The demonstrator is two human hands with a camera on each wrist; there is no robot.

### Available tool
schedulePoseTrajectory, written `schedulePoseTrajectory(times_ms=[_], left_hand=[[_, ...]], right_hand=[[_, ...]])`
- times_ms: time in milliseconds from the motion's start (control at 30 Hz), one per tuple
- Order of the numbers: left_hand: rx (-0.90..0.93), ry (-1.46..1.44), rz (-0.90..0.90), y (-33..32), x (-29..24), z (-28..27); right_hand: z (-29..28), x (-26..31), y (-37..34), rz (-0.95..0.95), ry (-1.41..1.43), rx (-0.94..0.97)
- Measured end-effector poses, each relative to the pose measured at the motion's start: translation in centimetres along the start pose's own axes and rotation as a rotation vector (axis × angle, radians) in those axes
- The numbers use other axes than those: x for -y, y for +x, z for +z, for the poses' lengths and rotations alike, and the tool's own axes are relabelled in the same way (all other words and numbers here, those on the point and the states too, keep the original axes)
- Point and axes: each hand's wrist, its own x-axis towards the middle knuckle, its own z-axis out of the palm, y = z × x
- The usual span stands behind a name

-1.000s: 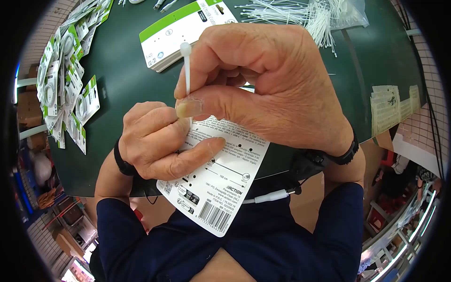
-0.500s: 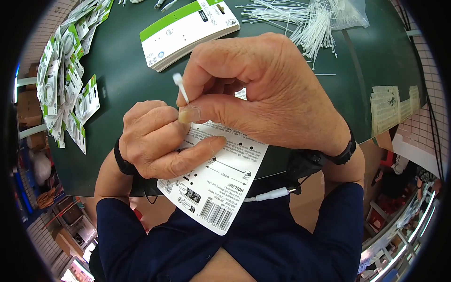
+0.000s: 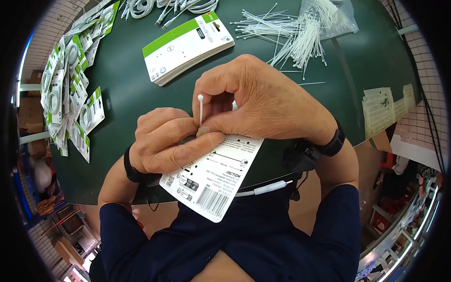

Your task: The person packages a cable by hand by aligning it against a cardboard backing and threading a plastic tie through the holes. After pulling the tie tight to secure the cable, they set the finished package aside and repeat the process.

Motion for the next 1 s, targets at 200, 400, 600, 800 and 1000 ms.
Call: schedulePoseTrajectory(times_ms=[200, 400, 600, 800, 1000], left_hand=[[-0.042, -0.078, -0.169, 0.5, 0.1, -0.1], [-0.477, -0.388, -0.994, 0.0, -0.4, 0.8], [-0.750, -0.732, -1.227, 1.3, 1.6, 0.4], [-0.764, -0.682, -1.123, 1.4, 1.3, 1.0], [-0.778, -0.662, -1.057, 1.6, 1.0, 1.5]], right_hand=[[-1.0, 1.1, 0.4, 0.014, 0.005, -0.300], [-1.7, -0.2, 0.4, -0.496, -0.135, -0.882], [2.0, -0.6, 1.6, -0.670, -0.710, -0.451], [4.0, -2.4, 2.8, -0.697, -0.930, -0.478], [4.1, -2.4, 2.9, -0.670, -1.100, -0.511]])
